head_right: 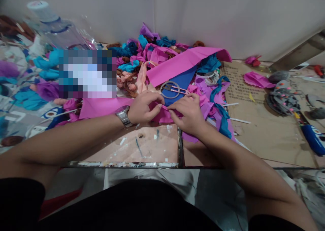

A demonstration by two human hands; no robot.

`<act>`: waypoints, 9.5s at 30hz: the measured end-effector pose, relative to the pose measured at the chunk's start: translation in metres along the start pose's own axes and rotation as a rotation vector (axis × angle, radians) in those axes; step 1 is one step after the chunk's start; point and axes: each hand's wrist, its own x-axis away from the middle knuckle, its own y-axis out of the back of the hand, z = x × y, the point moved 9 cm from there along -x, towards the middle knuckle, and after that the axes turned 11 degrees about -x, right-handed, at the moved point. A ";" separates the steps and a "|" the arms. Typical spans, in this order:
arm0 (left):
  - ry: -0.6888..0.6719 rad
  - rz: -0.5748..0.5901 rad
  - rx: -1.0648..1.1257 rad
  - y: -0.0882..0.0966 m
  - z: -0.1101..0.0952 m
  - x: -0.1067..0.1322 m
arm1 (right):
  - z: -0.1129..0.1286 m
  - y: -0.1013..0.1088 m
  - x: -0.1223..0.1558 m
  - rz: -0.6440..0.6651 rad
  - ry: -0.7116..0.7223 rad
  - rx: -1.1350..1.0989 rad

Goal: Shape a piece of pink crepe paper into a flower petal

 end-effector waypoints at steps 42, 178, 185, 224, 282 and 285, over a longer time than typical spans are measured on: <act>0.041 0.047 0.005 -0.009 0.006 0.000 | 0.012 0.002 0.001 -0.025 0.128 0.008; -0.121 0.070 -0.113 -0.010 -0.016 0.004 | 0.006 0.002 0.002 -0.073 0.059 -0.005; -0.158 0.037 -0.137 -0.008 -0.017 0.004 | 0.003 0.001 0.003 -0.069 0.043 -0.060; -0.185 0.105 -0.150 -0.015 -0.020 0.005 | 0.000 -0.002 0.004 -0.023 -0.013 -0.069; -0.127 0.087 -0.077 -0.010 -0.016 0.004 | 0.000 -0.002 0.004 -0.017 -0.009 -0.040; -0.137 0.077 -0.071 -0.009 -0.018 0.004 | 0.003 0.000 0.004 -0.031 0.016 -0.021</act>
